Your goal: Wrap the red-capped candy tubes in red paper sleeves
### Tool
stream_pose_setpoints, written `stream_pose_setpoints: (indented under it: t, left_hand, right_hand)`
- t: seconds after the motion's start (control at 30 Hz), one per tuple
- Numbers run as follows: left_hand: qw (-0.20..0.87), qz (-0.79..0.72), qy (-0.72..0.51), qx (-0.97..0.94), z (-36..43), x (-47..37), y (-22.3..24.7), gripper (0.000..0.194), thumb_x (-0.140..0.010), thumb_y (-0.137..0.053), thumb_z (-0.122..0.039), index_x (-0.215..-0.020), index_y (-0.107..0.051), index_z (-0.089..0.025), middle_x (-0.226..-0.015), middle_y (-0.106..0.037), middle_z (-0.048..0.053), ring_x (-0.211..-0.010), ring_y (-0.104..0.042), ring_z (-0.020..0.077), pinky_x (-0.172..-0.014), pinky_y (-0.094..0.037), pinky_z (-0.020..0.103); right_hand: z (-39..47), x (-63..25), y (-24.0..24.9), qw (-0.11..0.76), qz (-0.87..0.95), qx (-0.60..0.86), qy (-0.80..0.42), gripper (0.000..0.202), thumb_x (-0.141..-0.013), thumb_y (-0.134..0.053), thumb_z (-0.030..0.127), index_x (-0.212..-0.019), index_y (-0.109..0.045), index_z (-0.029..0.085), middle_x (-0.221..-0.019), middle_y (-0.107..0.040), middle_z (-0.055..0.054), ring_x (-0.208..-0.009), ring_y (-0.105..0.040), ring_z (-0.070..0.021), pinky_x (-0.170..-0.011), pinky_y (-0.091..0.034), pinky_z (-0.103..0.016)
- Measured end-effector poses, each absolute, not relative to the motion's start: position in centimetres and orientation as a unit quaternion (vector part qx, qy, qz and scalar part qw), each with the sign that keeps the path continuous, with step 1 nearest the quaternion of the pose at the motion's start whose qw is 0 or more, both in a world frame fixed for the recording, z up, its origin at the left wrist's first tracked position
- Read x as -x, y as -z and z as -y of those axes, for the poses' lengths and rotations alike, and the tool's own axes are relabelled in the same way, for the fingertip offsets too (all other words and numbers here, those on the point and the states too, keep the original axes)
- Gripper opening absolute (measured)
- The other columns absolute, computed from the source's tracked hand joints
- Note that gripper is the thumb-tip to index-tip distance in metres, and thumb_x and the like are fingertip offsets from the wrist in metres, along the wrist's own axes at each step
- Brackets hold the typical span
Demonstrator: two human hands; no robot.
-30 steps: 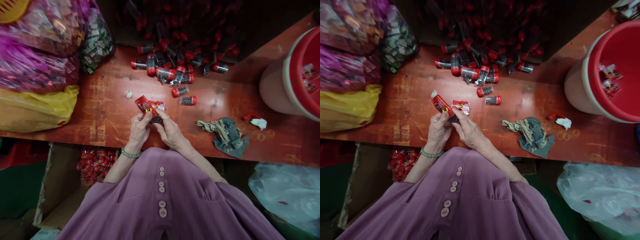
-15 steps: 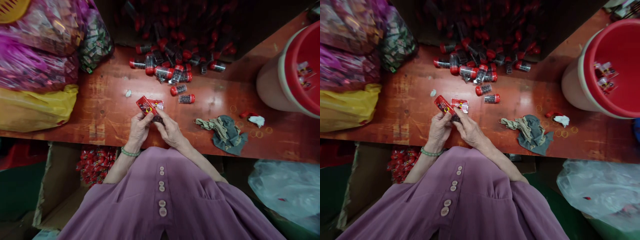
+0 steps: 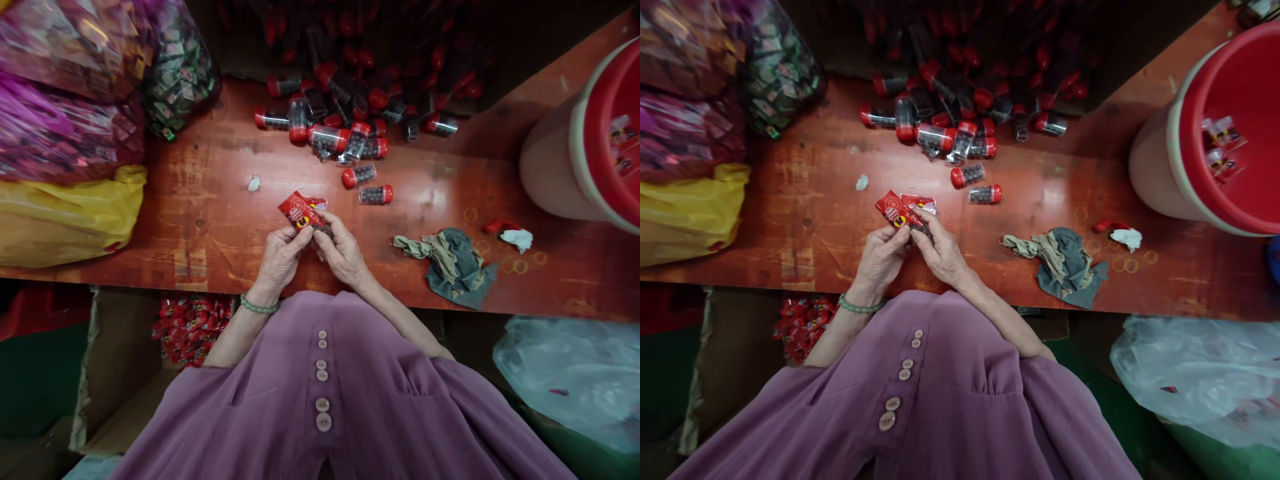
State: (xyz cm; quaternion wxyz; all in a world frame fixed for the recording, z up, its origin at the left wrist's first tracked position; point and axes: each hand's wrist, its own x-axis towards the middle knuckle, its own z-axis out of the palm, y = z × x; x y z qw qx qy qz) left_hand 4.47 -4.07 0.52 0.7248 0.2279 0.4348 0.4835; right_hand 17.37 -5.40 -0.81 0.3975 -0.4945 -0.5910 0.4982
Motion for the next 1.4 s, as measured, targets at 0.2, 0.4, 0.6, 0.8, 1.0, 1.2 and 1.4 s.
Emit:
stream_pose_setpoints:
  t: [0.2,0.4,0.6,0.8,1.0,1.2,1.4]
  left_hand:
    - [0.715,-0.441,-0.506,-0.198,4.1,-5.1,-0.3,0.042,-0.055,-0.089,-0.051,-0.063,-0.069,-0.015,-0.058,-0.067,-0.001,-0.048,-0.058,0.0083,-0.049,-0.049,0.021]
    - [0.726,-0.439,-0.474,-0.236,4.3,-5.1,-0.4,0.044,-0.061,-0.085,-0.055,-0.064,-0.067,-0.014,-0.049,-0.061,-0.001,-0.041,-0.056,0.0105,-0.043,-0.049,0.023]
    - [0.641,-0.487,-0.562,-0.191,4.5,-4.5,-0.9,0.040,-0.060,-0.088,-0.047,-0.078,-0.072,-0.015,-0.071,-0.072,0.001,-0.057,-0.062,0.0109,-0.054,-0.054,0.024]
    - [0.691,-0.438,-0.542,-0.195,5.8,-4.9,-0.8,0.030,-0.074,-0.080,-0.042,-0.073,-0.069,-0.014,-0.056,-0.060,-0.002,-0.043,-0.051,0.0086,-0.045,-0.046,0.024]
    - [0.675,-0.496,-0.483,-0.255,7.2,-4.8,-0.2,0.029,-0.076,-0.077,-0.040,-0.066,-0.070,-0.014,-0.055,-0.064,-0.001,-0.050,-0.056,0.0086,-0.054,-0.047,0.022]
    - [0.639,-0.550,-0.464,-0.272,7.9,-3.6,-1.1,0.022,-0.070,-0.079,-0.037,-0.074,-0.076,-0.016,-0.070,-0.073,0.002,-0.062,-0.063,0.0130,-0.065,-0.054,0.025]
    - [0.623,-0.571,-0.458,-0.276,9.0,-2.3,-1.4,0.028,-0.068,-0.080,-0.041,-0.080,-0.078,-0.016,-0.076,-0.076,0.005,-0.072,-0.068,0.0165,-0.073,-0.057,0.028]
  right_hand:
    - [5.3,-17.3,0.6,0.423,0.522,0.475,-0.568,0.038,-0.097,-0.051,0.038,-0.132,-0.046,0.025,-0.070,-0.053,0.005,-0.054,-0.051,-0.0103,-0.055,-0.051,-0.026]
    - [4.7,-16.7,1.4,0.470,0.422,0.401,-0.663,0.037,-0.093,-0.057,0.050,-0.121,-0.045,0.028,-0.068,-0.047,0.009,-0.042,-0.040,-0.0050,-0.044,-0.041,-0.021]
    - [5.1,-17.0,1.1,0.440,0.436,0.382,-0.686,0.038,-0.094,-0.059,0.045,-0.126,-0.049,0.027,-0.068,-0.053,0.008,-0.051,-0.051,-0.0061,-0.055,-0.049,-0.023]
    - [5.5,-18.1,1.3,0.426,0.405,0.401,-0.703,0.044,-0.080,-0.074,0.048,-0.112,-0.054,0.024,-0.068,-0.065,0.006,-0.054,-0.065,-0.0122,-0.055,-0.058,-0.028]
    - [5.3,-18.5,1.8,0.433,0.369,0.398,-0.720,0.041,-0.069,-0.084,0.038,-0.086,-0.049,0.023,-0.069,-0.069,0.007,-0.047,-0.067,-0.0109,-0.047,-0.058,-0.022]
    - [5.6,-17.8,1.8,0.405,0.379,0.423,-0.716,0.048,-0.059,-0.089,0.039,-0.073,-0.046,0.022,-0.068,-0.064,0.008,-0.043,-0.062,-0.0095,-0.041,-0.054,-0.021]
    - [6.4,-16.7,2.6,0.374,0.418,0.404,-0.723,0.045,-0.063,-0.087,0.042,-0.070,-0.048,0.022,-0.068,-0.059,0.008,-0.046,-0.060,-0.0090,-0.043,-0.050,-0.022]
